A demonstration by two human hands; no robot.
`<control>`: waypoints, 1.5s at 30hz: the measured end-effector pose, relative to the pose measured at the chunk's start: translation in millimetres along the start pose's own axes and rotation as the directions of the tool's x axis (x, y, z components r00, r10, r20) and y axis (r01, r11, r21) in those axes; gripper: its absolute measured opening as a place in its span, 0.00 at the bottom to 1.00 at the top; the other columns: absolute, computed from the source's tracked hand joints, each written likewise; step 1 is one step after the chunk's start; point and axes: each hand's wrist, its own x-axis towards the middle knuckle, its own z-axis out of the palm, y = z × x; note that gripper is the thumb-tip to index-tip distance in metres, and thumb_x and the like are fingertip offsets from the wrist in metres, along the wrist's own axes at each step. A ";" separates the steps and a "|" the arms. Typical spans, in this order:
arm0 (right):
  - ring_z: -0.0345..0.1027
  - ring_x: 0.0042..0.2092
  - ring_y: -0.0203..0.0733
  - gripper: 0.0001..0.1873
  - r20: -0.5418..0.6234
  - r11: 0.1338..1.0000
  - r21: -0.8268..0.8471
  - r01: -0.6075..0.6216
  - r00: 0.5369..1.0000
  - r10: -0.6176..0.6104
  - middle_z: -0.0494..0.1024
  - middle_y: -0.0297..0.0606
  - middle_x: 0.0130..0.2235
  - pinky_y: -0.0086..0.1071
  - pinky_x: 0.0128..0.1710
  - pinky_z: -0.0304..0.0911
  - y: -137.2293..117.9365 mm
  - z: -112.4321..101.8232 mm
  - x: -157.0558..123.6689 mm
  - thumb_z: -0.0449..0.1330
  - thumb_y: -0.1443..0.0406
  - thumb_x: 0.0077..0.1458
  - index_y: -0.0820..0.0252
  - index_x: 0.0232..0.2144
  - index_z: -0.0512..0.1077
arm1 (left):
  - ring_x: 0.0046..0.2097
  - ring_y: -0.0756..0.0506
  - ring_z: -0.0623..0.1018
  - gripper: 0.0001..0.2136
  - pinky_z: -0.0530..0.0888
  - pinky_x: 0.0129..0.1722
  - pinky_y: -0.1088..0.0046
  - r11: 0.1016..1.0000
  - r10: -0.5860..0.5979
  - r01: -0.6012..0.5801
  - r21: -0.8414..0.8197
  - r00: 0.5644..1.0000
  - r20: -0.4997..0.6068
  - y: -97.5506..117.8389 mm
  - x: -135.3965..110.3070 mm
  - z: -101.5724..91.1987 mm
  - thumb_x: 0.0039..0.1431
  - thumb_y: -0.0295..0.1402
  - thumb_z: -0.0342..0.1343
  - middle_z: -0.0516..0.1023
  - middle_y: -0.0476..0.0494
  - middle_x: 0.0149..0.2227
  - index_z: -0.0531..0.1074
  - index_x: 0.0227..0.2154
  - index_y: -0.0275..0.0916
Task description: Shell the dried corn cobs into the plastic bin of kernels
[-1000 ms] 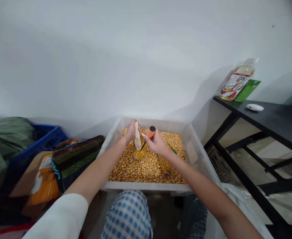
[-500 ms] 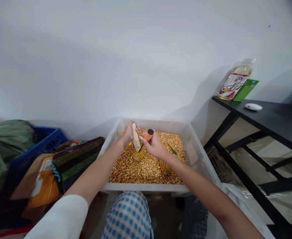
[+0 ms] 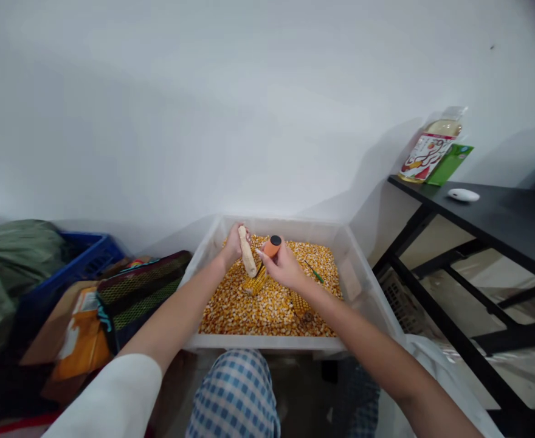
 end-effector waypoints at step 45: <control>0.64 0.25 0.45 0.22 -0.512 0.885 -0.326 -0.332 0.849 0.130 0.70 0.42 0.25 0.36 0.26 0.57 70.9 -81.5 -4.1 0.53 0.50 0.48 0.63 0.36 0.62 | 0.19 0.56 0.63 0.24 0.67 0.20 0.81 0.538 0.739 -0.784 -0.309 0.615 -0.274 133.6 -418.5 -152.0 0.54 0.53 0.29 0.63 0.52 0.16 0.57 0.20 0.38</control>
